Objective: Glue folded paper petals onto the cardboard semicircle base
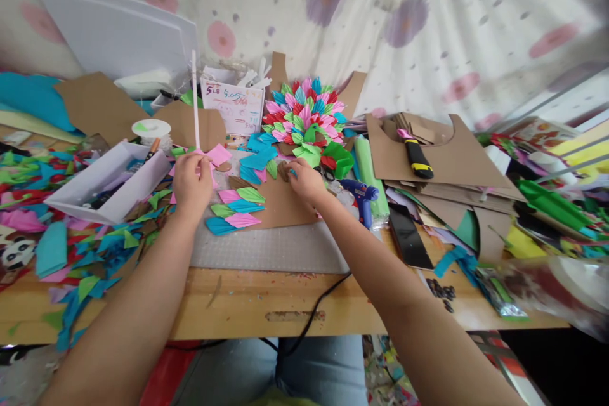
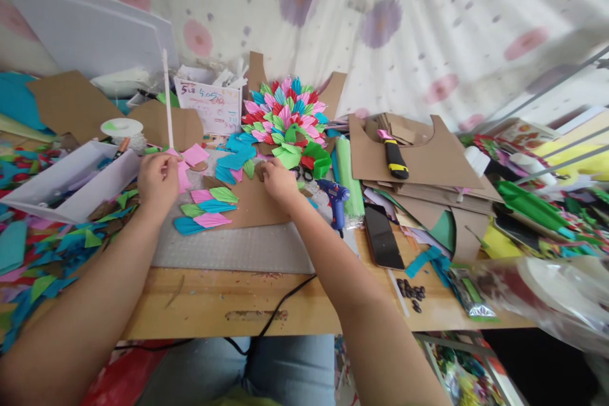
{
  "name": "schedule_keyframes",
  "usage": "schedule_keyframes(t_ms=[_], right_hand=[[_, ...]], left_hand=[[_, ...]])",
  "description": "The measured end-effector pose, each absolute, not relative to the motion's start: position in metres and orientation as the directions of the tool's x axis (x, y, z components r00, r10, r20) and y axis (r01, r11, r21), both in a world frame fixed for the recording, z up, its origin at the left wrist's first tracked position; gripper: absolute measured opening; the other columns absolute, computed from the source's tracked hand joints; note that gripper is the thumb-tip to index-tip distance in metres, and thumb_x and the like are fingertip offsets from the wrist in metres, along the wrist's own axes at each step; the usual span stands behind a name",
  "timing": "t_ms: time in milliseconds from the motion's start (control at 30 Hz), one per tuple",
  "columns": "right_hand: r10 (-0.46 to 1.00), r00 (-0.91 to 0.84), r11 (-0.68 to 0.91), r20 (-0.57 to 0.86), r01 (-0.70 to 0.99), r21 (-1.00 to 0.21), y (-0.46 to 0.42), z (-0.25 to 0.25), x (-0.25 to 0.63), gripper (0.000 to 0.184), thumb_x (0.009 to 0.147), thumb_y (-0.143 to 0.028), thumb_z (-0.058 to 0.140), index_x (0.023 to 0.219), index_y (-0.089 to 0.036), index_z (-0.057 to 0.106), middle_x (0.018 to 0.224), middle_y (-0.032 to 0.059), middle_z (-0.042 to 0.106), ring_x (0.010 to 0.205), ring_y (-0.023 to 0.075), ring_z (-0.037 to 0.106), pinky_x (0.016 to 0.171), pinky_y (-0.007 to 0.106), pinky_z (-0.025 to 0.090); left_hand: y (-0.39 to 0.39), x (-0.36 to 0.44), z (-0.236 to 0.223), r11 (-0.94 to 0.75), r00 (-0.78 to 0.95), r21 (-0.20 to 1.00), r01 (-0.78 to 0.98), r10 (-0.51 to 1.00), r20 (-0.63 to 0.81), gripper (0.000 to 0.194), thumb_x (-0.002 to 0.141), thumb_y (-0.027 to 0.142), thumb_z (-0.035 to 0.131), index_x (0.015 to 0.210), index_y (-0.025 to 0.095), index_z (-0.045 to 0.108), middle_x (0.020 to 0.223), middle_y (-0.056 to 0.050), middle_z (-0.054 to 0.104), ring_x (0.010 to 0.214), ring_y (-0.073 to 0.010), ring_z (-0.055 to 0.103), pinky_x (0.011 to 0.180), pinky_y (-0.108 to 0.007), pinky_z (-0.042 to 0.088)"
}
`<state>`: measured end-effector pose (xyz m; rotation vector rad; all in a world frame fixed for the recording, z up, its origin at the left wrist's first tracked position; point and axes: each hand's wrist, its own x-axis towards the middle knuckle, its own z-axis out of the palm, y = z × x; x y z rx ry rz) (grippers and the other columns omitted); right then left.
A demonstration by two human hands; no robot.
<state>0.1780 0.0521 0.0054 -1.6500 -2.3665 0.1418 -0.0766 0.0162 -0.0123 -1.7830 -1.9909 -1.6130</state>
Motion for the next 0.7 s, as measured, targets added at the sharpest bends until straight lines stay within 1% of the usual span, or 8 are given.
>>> schedule_keyframes(t_ms=[100,233,367,400,467,567,700], right_hand=[[0.939,-0.309,0.334,0.153,0.926,-0.174,0.057,0.006,0.182,0.038,0.089,-0.024,0.037,0.123,-0.022,0.053,0.133,0.0058,0.049,0.102,0.0209,0.058,0.077,0.029,0.048],[0.921,-0.365,0.378,0.134,0.922,-0.087,0.077,0.008,0.181,0.041,0.088,-0.022,0.036,0.126,-0.02,0.052,0.14,0.0047,0.043,0.105,0.0213,0.057,0.079,0.031,0.048],[0.921,-0.388,0.388,0.015,0.921,0.031,0.098,0.013,0.176,0.041,0.085,-0.017,0.038,0.122,-0.021,0.056,0.144,0.0045,0.039,0.105,0.0214,0.057,0.078,0.032,0.048],[0.921,-0.39,0.39,-0.013,0.92,0.047,0.102,0.014,0.174,0.04,0.084,-0.015,0.039,0.119,-0.02,0.058,0.143,0.0055,0.04,0.103,0.0217,0.058,0.076,0.032,0.049],[0.922,-0.385,0.387,-0.051,0.92,0.059,0.108,0.014,0.172,0.037,0.083,-0.014,0.041,0.113,-0.018,0.062,0.137,0.009,0.048,0.1,0.0227,0.06,0.074,0.032,0.049],[0.931,-0.361,0.364,-0.056,0.929,0.064,0.11,0.013,0.171,0.034,0.086,-0.016,0.04,0.111,-0.017,0.062,0.123,0.0133,0.058,0.097,0.0244,0.061,0.073,0.033,0.048],[0.936,-0.352,0.351,0.006,0.935,0.042,0.107,0.008,0.174,0.034,0.088,-0.021,0.037,0.108,-0.018,0.065,0.123,0.0124,0.058,0.098,0.0252,0.061,0.074,0.034,0.048]], left_hand=[[0.017,-0.081,-0.013,-0.159,-0.388,0.667,0.728,0.706,0.592,0.016,0.085,0.026,0.042,0.078,0.019,0.056,0.087,-0.008,0.055,0.09,-0.0202,0.052,0.079,-0.034,0.046],[0.018,-0.08,-0.014,-0.175,-0.364,0.646,0.743,0.704,0.609,0.014,0.083,0.026,0.044,0.076,0.02,0.055,0.085,-0.007,0.055,0.089,-0.0201,0.052,0.08,-0.034,0.046],[0.018,-0.079,-0.013,-0.174,-0.356,0.645,0.745,0.713,0.604,0.015,0.083,0.026,0.044,0.075,0.02,0.055,0.084,-0.006,0.055,0.09,-0.0194,0.052,0.078,-0.032,0.046],[0.018,-0.079,-0.013,-0.173,-0.354,0.645,0.745,0.716,0.602,0.015,0.083,0.026,0.044,0.075,0.02,0.055,0.085,-0.006,0.055,0.09,-0.0194,0.051,0.078,-0.032,0.046],[0.018,-0.078,-0.012,-0.175,-0.35,0.645,0.744,0.72,0.6,0.014,0.083,0.025,0.044,0.075,0.02,0.055,0.085,-0.006,0.055,0.091,-0.0193,0.051,0.078,-0.032,0.046],[0.018,-0.077,-0.012,-0.185,-0.343,0.648,0.739,0.724,0.598,0.014,0.083,0.024,0.044,0.075,0.019,0.054,0.086,-0.006,0.054,0.092,-0.0189,0.051,0.077,-0.031,0.045],[0.017,-0.075,-0.011,-0.2,-0.325,0.649,0.734,0.735,0.594,0.014,0.084,0.024,0.044,0.075,0.019,0.054,0.086,-0.007,0.054,0.094,-0.0195,0.05,0.077,-0.031,0.046]])
